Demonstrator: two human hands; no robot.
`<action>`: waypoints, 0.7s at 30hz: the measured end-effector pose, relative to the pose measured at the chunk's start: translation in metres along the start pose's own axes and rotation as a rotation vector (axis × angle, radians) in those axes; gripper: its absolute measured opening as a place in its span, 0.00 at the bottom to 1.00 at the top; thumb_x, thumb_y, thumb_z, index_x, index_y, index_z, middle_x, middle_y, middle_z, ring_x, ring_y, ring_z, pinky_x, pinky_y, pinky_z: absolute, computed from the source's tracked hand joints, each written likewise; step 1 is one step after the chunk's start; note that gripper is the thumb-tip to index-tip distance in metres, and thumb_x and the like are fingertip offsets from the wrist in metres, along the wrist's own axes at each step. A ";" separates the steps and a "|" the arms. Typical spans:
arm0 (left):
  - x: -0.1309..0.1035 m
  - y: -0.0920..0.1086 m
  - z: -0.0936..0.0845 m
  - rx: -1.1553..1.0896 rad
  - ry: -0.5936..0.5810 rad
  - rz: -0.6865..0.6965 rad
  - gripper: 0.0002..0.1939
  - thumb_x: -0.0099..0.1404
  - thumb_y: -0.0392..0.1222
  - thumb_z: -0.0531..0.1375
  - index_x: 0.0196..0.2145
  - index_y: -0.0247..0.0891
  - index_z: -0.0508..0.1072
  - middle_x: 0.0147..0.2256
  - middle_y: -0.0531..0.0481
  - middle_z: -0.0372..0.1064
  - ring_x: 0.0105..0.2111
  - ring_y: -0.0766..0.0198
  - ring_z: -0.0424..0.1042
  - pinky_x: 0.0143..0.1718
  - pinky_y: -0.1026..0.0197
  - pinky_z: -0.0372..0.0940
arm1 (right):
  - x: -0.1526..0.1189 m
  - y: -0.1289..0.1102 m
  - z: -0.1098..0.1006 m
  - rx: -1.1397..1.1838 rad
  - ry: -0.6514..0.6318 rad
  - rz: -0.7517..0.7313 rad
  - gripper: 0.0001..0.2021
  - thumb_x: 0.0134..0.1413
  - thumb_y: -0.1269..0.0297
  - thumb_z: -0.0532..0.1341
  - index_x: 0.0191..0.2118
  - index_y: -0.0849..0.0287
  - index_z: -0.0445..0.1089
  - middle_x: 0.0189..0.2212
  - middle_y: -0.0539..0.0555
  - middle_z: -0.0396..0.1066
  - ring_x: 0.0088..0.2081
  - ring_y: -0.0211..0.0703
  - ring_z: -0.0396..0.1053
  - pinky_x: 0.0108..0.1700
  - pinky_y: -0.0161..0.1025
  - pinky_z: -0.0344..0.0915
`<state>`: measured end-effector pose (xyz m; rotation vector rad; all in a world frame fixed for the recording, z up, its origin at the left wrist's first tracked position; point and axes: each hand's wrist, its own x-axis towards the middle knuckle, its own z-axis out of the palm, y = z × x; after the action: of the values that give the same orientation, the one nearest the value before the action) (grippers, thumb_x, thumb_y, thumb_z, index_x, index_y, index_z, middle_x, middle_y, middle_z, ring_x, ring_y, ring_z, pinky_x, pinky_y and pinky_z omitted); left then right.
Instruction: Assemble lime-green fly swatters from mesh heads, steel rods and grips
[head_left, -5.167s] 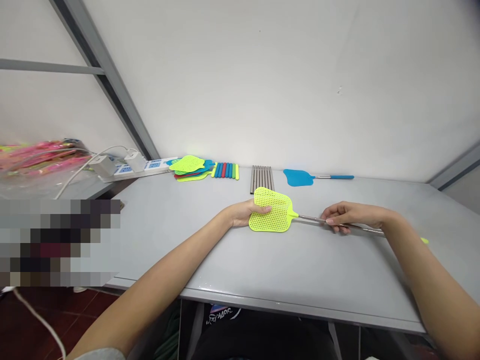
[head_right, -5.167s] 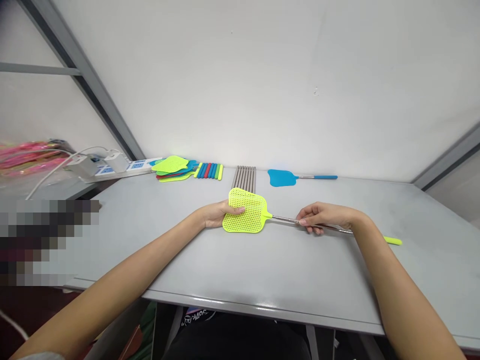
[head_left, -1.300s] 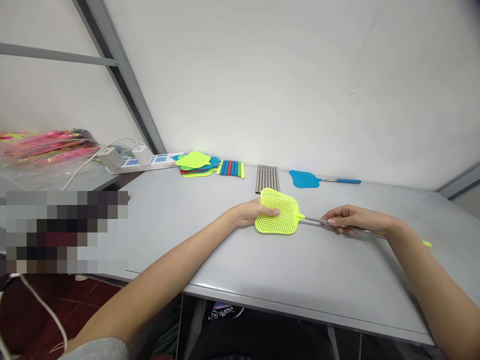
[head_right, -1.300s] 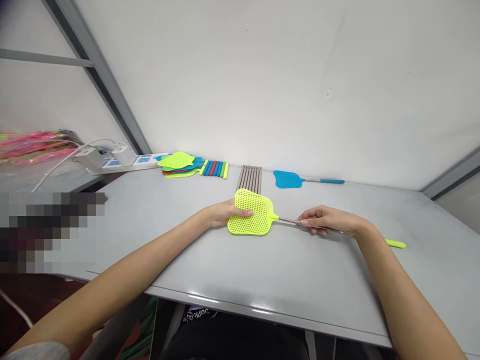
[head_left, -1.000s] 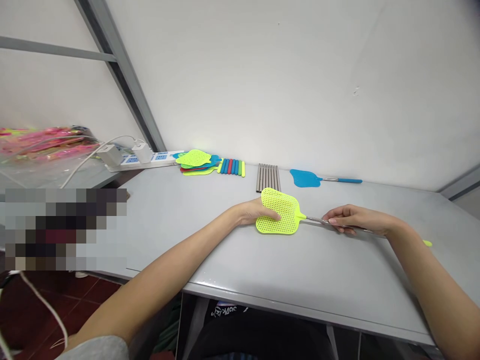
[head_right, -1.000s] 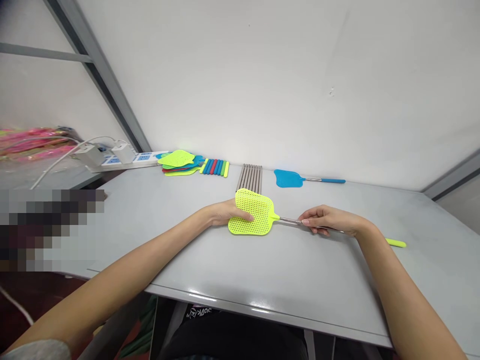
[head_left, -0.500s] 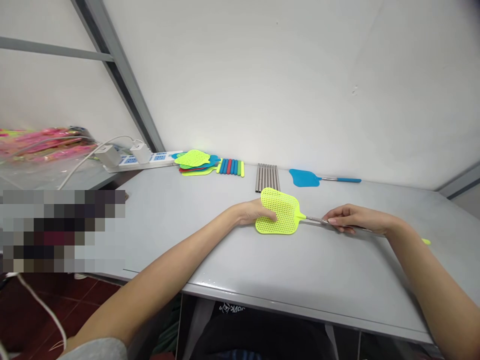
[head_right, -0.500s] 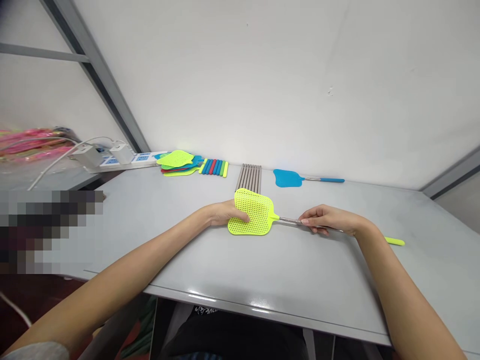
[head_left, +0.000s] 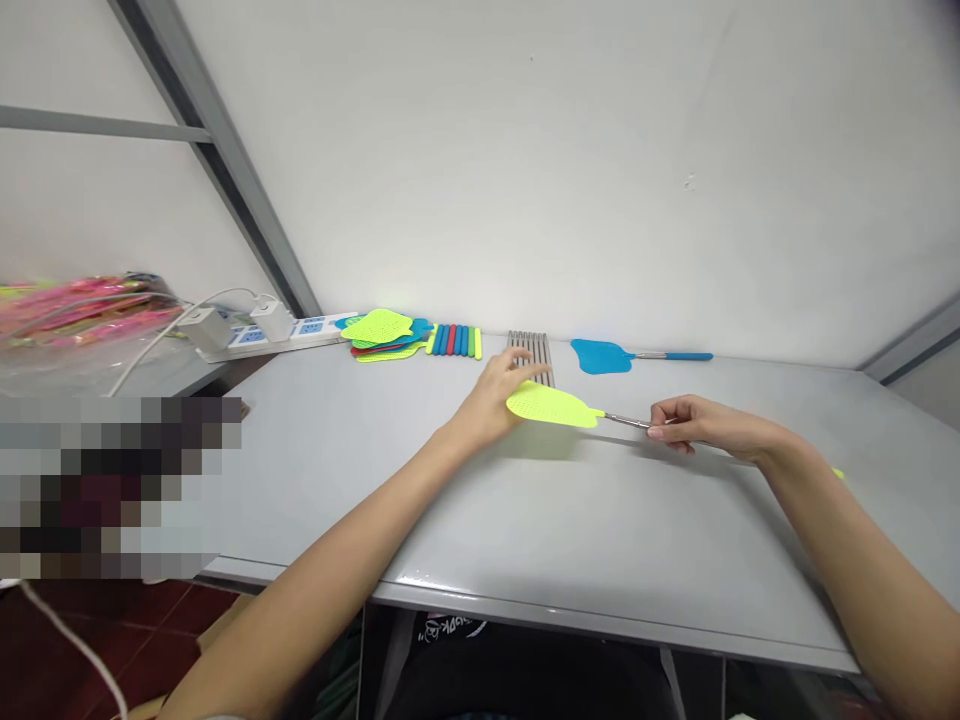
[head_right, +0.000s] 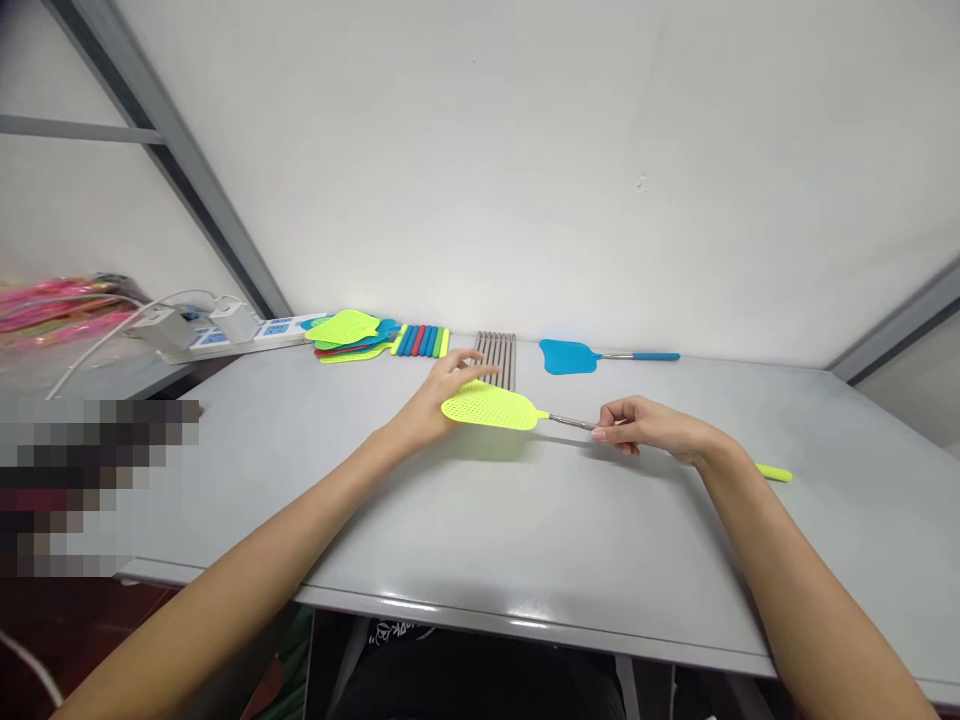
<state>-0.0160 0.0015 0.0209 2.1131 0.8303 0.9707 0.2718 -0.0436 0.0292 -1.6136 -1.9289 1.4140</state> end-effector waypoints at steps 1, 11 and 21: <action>0.001 0.000 -0.001 -0.032 0.071 -0.040 0.24 0.47 0.33 0.60 0.44 0.44 0.68 0.50 0.46 0.55 0.50 0.55 0.55 0.51 0.58 0.49 | 0.000 0.000 0.000 0.015 0.005 0.003 0.16 0.41 0.51 0.61 0.21 0.58 0.59 0.17 0.47 0.55 0.21 0.35 0.52 0.24 0.33 0.51; 0.010 0.005 0.002 -0.834 0.028 -0.505 0.21 0.59 0.53 0.49 0.38 0.35 0.70 0.32 0.48 0.71 0.33 0.60 0.70 0.35 0.61 0.62 | -0.002 0.000 -0.001 0.026 0.064 0.001 0.15 0.40 0.52 0.62 0.23 0.58 0.60 0.17 0.44 0.52 0.19 0.32 0.46 0.22 0.33 0.44; 0.004 0.011 0.010 -0.881 -0.080 -0.571 0.19 0.53 0.50 0.58 0.36 0.33 0.71 0.39 0.42 0.70 0.40 0.55 0.68 0.42 0.58 0.61 | -0.003 -0.004 0.001 -0.010 0.034 -0.006 0.15 0.42 0.51 0.61 0.24 0.58 0.60 0.17 0.45 0.53 0.19 0.32 0.46 0.22 0.33 0.44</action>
<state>-0.0029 -0.0046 0.0263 1.0700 0.7152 0.7327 0.2696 -0.0464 0.0323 -1.6247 -1.9230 1.3680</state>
